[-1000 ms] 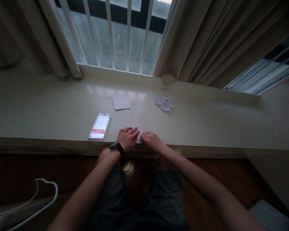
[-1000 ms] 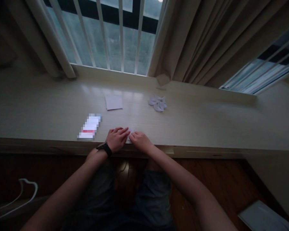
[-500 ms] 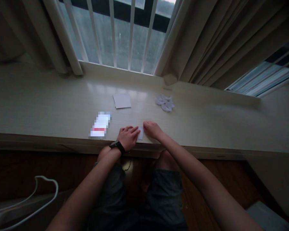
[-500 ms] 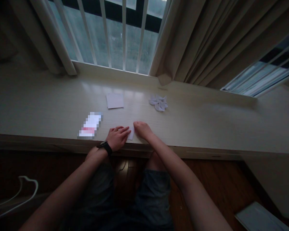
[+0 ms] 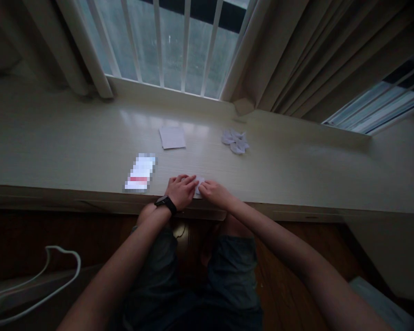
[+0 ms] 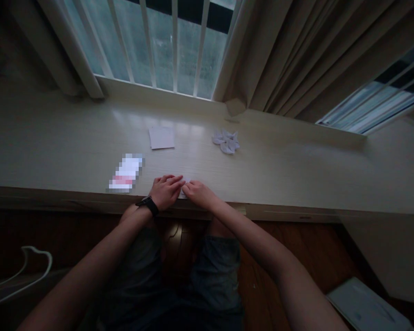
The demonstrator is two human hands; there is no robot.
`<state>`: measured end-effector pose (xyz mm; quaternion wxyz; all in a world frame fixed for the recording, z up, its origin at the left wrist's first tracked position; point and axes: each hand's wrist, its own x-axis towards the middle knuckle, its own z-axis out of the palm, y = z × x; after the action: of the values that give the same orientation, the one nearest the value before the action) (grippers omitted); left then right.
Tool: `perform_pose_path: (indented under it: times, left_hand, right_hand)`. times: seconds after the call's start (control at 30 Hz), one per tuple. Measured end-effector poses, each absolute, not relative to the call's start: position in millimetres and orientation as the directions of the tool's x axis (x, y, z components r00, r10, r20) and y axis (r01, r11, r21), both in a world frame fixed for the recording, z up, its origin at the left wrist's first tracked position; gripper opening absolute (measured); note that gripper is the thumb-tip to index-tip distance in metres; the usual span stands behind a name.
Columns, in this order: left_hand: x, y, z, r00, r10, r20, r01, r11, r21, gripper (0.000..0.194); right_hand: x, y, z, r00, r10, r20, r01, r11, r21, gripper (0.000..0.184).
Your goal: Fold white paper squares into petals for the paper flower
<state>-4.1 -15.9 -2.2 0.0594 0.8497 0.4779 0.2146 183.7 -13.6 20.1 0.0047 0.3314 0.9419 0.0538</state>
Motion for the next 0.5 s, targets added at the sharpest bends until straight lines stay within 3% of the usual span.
perform_pose_path:
  times: [0.23, 0.4, 0.5]
  left_hand:
    - [-4, -15, 1, 0.453, 0.849, 0.274, 0.793, -0.524, 0.311, 0.033]
    - [-4, -15, -1, 0.455, 0.843, 0.288, 0.793, -0.531, 0.3, 0.033]
    - [-4, -15, -3, 0.458, 0.84, 0.291, 0.792, -0.535, 0.296, 0.033]
  right_hand:
    - [178, -26, 24, -0.819, 0.573, 0.026, 0.574, 0.817, 0.055, 0.018]
    - [188, -16, 20, -0.667, 0.745, 0.014, 0.742, 0.666, -0.073, 0.014]
    - [193, 1, 19, -0.558, 0.829, 0.024, 0.826, 0.558, -0.078, 0.014]
